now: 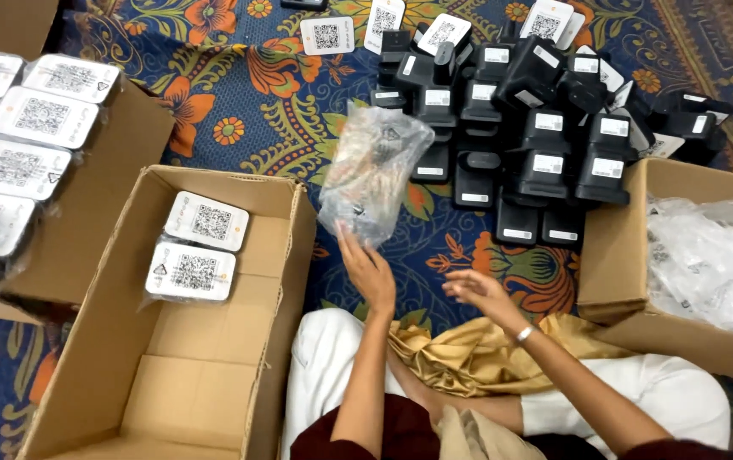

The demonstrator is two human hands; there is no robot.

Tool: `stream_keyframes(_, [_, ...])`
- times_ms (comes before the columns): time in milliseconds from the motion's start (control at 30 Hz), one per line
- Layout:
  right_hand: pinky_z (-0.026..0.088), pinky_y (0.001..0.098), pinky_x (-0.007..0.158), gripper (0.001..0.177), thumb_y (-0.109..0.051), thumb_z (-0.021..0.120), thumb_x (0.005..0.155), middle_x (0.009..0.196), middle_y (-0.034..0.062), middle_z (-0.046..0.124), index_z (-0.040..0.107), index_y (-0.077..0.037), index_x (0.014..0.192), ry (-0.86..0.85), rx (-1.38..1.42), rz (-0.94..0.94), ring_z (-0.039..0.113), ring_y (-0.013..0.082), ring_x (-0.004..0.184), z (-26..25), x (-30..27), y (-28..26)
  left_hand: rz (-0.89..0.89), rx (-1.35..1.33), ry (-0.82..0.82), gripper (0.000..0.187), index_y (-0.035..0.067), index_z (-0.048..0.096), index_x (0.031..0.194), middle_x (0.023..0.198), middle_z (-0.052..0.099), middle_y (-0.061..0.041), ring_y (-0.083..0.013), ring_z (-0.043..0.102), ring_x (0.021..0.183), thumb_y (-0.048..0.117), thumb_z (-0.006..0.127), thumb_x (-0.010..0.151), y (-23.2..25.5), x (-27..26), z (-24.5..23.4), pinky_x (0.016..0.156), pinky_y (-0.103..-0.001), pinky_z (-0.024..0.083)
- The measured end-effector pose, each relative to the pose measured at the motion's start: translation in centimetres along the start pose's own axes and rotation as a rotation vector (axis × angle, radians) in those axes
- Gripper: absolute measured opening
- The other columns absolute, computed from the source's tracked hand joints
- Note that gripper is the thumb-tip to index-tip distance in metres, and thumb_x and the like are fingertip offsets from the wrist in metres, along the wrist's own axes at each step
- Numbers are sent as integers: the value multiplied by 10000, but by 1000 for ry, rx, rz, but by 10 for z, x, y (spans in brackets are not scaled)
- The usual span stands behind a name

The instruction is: The person places black electronic devices into plastic bags and then puts them into a cardboard box.

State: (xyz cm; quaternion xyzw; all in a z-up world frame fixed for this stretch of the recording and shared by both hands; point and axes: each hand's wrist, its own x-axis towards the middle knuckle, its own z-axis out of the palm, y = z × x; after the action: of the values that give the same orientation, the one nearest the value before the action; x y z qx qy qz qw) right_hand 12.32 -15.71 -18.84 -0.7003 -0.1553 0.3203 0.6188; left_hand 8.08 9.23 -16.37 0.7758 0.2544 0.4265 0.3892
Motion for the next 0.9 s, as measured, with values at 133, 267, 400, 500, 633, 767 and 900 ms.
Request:
stream_keyframes(133, [599,361,888,454,-198,692,933,1227,104,717,577,-46,1345,-11,-130,-21,726,203,1081,-10,126,18,-130,-46,-68,557,-61,359,1555,1627,339,-259,-424,370,1488,32,482,1020,15,13,-16,1181,-459,348])
stream_keyframes(267, [489,456,1011,650,-248,767,871,1277,216,584,499,-14,1415,170,-959,-377,589,385,1177,-21,250,-19,-144,-117,31,525,-72,341,1546,1654,322,-242,-397,407,1490,39,465,1048,12,28,-13,1174,-428,417])
stream_keyframes(400, [454,494,1056,774,-216,769,786,1393,242,500,458,2,1460,347,-1248,-521,502,445,1253,-7,331,-81,-71,26,137,564,-74,292,1572,1661,286,-233,-448,404,1482,25,490,1053,7,32,-10,1144,-442,456])
stream_keyframes(500, [459,503,1038,761,-235,783,802,1357,211,518,479,-45,1474,311,-1384,-313,514,412,1257,6,368,-89,-226,-122,115,566,-45,284,1566,1662,279,-236,-354,583,1317,33,475,1039,7,33,-11,971,-360,556])
stream_keyframes(633, [459,494,1017,882,-360,859,726,1310,205,520,462,-50,1450,265,-1440,-314,512,421,1207,9,383,-85,-192,-98,158,552,-33,305,1571,1660,312,-231,-343,611,1295,31,477,1051,8,39,-9,972,-363,563])
stream_keyframes(767, [494,504,925,757,-388,859,748,1256,180,537,523,-82,1354,309,-1318,-365,533,421,1116,34,342,-76,-238,-131,134,551,-50,331,1557,1643,327,-235,-348,610,1283,7,456,1024,10,40,-12,995,-386,542])
stream_keyframes(900, [520,480,895,655,-310,843,753,1223,124,560,551,-133,1312,330,-1264,-405,561,368,1075,69,256,-71,-142,-106,254,443,-49,444,1480,1600,419,-221,-368,594,1314,-1,440,1039,14,36,-15,1033,-396,545])
